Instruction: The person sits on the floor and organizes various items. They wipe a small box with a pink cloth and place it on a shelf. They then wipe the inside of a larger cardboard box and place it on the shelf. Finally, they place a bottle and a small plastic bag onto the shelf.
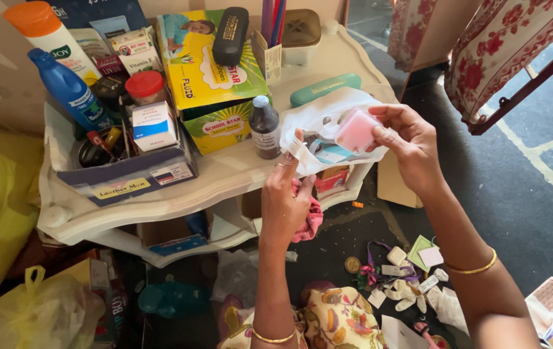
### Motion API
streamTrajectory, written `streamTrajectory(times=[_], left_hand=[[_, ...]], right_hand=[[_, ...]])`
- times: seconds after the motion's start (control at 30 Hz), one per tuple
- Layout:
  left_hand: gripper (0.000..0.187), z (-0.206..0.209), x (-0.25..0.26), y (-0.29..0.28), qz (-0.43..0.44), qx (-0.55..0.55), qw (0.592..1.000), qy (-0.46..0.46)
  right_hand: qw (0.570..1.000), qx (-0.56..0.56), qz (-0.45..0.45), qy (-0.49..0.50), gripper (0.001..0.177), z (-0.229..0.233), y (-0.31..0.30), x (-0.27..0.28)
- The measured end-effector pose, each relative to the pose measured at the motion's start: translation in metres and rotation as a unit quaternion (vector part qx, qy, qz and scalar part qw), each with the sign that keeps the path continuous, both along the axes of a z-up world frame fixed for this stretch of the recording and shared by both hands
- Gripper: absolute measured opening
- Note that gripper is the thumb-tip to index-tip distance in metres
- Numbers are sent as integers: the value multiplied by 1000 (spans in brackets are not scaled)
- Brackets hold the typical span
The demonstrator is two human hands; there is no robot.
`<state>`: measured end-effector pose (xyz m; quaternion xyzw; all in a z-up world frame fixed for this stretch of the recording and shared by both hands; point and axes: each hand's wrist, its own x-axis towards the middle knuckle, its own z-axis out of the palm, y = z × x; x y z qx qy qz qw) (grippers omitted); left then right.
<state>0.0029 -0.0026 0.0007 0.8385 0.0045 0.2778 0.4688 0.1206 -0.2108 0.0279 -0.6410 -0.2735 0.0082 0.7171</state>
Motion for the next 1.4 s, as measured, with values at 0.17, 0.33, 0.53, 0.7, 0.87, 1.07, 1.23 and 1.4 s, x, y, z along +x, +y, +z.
streamTrajectory(times=[0.17, 0.33, 0.53, 0.7, 0.87, 1.07, 1.23, 1.4], left_hand=[[77, 0, 0, -2, -26, -37, 999, 2], [89, -1, 0, -6, -60, -64, 994, -65], [96, -2, 0, -7, -76, -93, 991, -52], [98, -5, 2, -6, -66, -124, 990, -17], [92, -12, 3, -3, -156, -259, 952, -40], [92, -18, 5, -2, -225, -360, 904, -43], [97, -20, 9, -4, -219, -366, 904, -39], [99, -23, 12, -4, -213, -372, 902, -44]], right_hand=[[997, 53, -13, 55, 28, -17, 1, -3], [981, 142, 45, 124, 30, -38, 8, -15], [969, 178, 65, 161, 31, -45, 21, -26], [989, 130, -8, 68, 38, -36, 25, -41], [858, -114, -214, -453, 33, -37, 25, -55], [733, -172, -251, -609, 32, -52, 26, -51], [806, -149, -194, -540, 40, -52, 27, -48], [869, -142, -136, -454, 56, -36, 25, -48]])
